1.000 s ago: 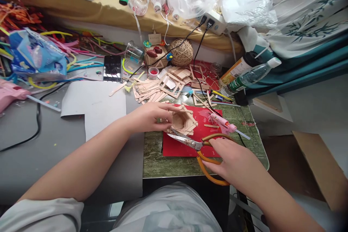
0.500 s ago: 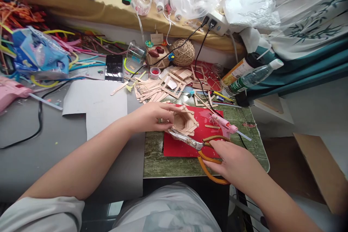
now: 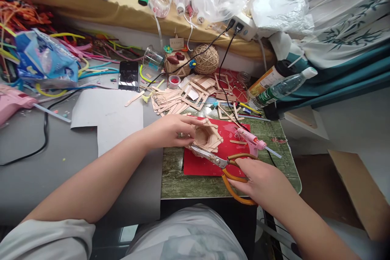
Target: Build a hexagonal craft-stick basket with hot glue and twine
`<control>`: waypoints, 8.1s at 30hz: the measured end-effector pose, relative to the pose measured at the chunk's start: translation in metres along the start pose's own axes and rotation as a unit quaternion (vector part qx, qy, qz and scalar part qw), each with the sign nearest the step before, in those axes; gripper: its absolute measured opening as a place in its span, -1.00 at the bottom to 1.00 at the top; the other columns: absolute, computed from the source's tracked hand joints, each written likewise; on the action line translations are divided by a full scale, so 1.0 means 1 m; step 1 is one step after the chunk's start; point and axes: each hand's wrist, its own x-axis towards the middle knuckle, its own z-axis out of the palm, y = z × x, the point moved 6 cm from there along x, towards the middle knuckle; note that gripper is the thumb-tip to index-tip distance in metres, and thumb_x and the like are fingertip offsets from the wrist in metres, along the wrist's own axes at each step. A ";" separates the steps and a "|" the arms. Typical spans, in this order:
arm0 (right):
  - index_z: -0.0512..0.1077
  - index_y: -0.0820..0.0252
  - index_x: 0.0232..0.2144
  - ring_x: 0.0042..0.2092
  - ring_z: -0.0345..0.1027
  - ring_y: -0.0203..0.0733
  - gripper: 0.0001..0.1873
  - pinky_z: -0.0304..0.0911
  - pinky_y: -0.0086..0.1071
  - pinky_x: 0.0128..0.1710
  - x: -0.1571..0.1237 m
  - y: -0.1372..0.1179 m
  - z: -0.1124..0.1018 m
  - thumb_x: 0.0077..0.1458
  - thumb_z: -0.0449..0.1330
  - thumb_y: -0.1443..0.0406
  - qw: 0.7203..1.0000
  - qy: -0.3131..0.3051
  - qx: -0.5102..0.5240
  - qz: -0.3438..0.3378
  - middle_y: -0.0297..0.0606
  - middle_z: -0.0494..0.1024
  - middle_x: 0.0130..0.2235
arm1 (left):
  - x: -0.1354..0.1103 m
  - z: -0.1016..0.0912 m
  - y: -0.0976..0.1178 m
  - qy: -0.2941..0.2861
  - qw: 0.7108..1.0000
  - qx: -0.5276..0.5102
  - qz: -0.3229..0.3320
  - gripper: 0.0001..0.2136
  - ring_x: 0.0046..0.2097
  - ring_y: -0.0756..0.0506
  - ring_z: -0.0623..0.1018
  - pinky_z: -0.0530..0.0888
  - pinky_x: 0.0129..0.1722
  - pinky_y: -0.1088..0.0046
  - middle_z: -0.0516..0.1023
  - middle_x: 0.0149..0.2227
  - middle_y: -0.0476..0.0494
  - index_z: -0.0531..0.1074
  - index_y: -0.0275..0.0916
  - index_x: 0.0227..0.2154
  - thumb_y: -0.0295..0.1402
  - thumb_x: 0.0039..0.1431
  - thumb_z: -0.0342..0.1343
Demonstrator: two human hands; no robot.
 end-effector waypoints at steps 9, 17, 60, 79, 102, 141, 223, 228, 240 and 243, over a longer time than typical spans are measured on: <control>0.34 0.10 -0.33 -0.35 0.51 -0.12 -0.72 0.22 -0.32 -0.36 -0.004 0.006 0.012 0.24 0.36 0.14 1.000 -0.015 -0.011 -0.007 -0.33 0.56 -0.39 | 0.001 0.000 0.002 -0.005 1.000 0.001 -0.002 -0.91 0.19 -0.17 0.64 0.56 0.01 0.36 0.58 0.27 -0.12 0.59 -0.12 -0.30 -0.38 0.30 0.18; 0.34 0.11 -0.34 -0.36 0.52 -0.13 -0.72 0.24 -0.31 -0.34 -0.005 0.005 0.016 0.20 0.38 0.19 1.000 -0.011 -0.014 -0.015 -0.34 0.56 -0.40 | 0.000 0.000 0.001 -0.008 1.000 -0.003 -0.005 -0.89 0.17 -0.18 0.64 0.57 0.02 0.33 0.56 0.29 -0.13 0.61 -0.11 -0.30 -0.37 0.30 0.19; 0.35 0.10 -0.14 -0.30 0.61 0.02 -0.74 0.35 -0.26 -0.38 -0.016 0.014 0.025 0.27 0.24 0.09 0.979 0.029 0.027 0.198 -0.18 0.64 -0.27 | 0.002 0.000 -0.007 -0.020 0.993 -0.028 -0.111 -0.95 -0.02 -0.11 0.67 0.50 -0.06 0.36 0.66 0.16 -0.08 0.50 -0.14 -0.26 -0.34 0.30 0.15; 0.38 0.03 -0.30 -0.43 0.49 -0.11 -0.76 0.28 -0.35 -0.46 -0.044 0.036 0.032 0.25 0.23 0.05 0.928 0.030 0.175 0.327 -0.32 0.58 -0.41 | -0.001 -0.011 0.002 -0.050 0.988 0.014 -0.148 -0.09 0.44 -0.38 0.31 0.31 0.42 0.05 0.24 0.46 -0.33 0.13 -0.10 0.43 0.10 0.13 0.36; 0.44 0.08 -0.18 -0.36 0.56 -0.07 -0.77 0.33 -0.33 -0.39 -0.036 0.027 0.039 0.20 0.26 0.11 0.940 0.035 0.178 0.288 -0.27 0.64 -0.32 | -0.005 0.024 -0.016 -0.081 0.964 -0.115 -0.224 -0.17 0.38 -0.33 0.41 0.47 0.33 0.08 0.27 0.41 -0.29 0.13 -0.02 0.39 -0.02 0.15 0.38; 0.48 0.06 -0.27 -0.37 0.48 -0.04 -0.66 0.23 -0.28 -0.41 -0.053 0.081 -0.032 0.12 0.32 -0.05 0.890 0.074 0.122 0.434 -0.22 0.64 -0.33 | -0.002 0.024 -0.024 -0.096 0.958 -0.157 -0.218 -0.02 0.40 -0.36 0.35 0.35 0.38 0.07 0.28 0.41 -0.24 0.16 0.03 0.43 -0.02 -0.01 0.51; 0.43 0.09 -0.17 -0.23 0.49 -0.14 -0.65 0.34 -0.35 -0.25 0.002 0.002 0.062 0.17 0.40 0.05 0.744 0.059 0.563 0.355 -0.34 0.61 -0.25 | 0.004 0.049 -0.036 0.010 0.899 -0.335 -0.283 -0.44 0.30 -0.29 0.50 0.50 0.27 0.06 0.41 0.37 -0.20 0.38 0.00 0.32 -0.09 0.30 0.30; 0.41 0.09 -0.18 -0.25 0.45 -0.17 -0.68 0.33 -0.36 -0.23 -0.001 0.000 0.070 0.18 0.39 0.08 0.742 0.051 0.571 0.347 -0.37 0.58 -0.27 | 0.007 0.034 -0.025 -0.026 0.926 -0.306 -0.221 -0.44 0.45 -0.29 0.32 0.29 0.45 0.04 0.30 0.46 -0.16 0.35 0.00 0.37 -0.08 0.37 0.23; 0.39 0.09 -0.19 -0.24 0.47 -0.16 -0.68 0.33 -0.35 -0.24 -0.006 -0.002 0.074 0.18 0.39 0.09 0.747 0.042 0.566 0.346 -0.35 0.60 -0.24 | -0.021 -0.003 -0.068 0.351 0.815 -0.317 -0.336 -0.63 -0.14 -0.16 0.70 0.59 -0.06 0.31 0.75 -0.22 -0.21 0.67 -0.23 -0.34 0.03 0.09 0.43; 0.38 0.09 -0.19 -0.24 0.45 -0.16 -0.65 0.34 -0.35 -0.23 -0.007 0.000 0.079 0.18 0.38 0.04 0.750 0.043 0.562 0.346 -0.34 0.59 -0.24 | -0.023 -0.011 -0.075 0.394 0.781 -0.350 -0.336 -0.63 -0.25 -0.06 0.65 0.53 -0.19 0.42 0.73 -0.30 -0.15 0.64 -0.24 -0.41 -0.06 -0.09 0.55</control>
